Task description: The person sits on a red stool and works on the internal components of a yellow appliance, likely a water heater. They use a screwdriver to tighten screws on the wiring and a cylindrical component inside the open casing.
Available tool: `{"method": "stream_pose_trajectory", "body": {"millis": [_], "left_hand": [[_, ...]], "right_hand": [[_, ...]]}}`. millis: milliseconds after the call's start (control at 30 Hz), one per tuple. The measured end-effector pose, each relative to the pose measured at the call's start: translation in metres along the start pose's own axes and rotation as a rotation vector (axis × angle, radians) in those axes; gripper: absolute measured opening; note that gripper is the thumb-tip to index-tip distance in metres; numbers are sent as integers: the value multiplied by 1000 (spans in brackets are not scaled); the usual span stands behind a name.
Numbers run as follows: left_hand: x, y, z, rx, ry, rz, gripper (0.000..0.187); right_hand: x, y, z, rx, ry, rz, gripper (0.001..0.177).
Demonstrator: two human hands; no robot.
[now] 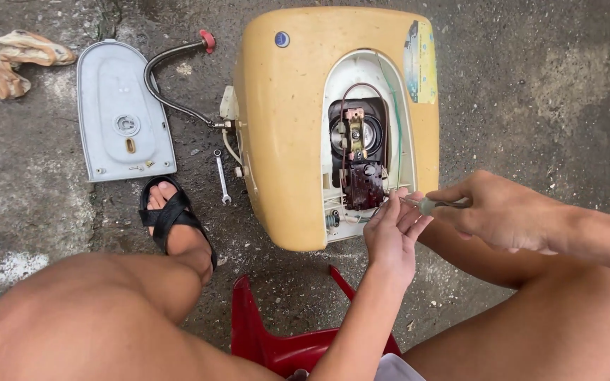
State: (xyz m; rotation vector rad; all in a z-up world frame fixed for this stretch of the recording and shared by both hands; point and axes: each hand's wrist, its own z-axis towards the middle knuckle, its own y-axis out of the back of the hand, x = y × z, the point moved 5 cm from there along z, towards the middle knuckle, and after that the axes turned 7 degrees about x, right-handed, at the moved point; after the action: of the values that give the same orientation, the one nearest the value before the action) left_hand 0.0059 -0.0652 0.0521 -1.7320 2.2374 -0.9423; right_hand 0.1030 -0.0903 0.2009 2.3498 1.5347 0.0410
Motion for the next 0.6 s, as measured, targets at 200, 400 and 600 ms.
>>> {"method": "stream_pose_trajectory", "body": {"millis": [200,400,600], "left_hand": [[7,10,9,9,41,-107,31],[8,24,15,120,28,-98,19],[12,29,15,84,60,-148,20]], "right_hand": [[17,15,1,30,-136,-316,40],[12,-1,-1,69,-180,-570,37],[16,-13,2,136,-119,-799,45]]}}
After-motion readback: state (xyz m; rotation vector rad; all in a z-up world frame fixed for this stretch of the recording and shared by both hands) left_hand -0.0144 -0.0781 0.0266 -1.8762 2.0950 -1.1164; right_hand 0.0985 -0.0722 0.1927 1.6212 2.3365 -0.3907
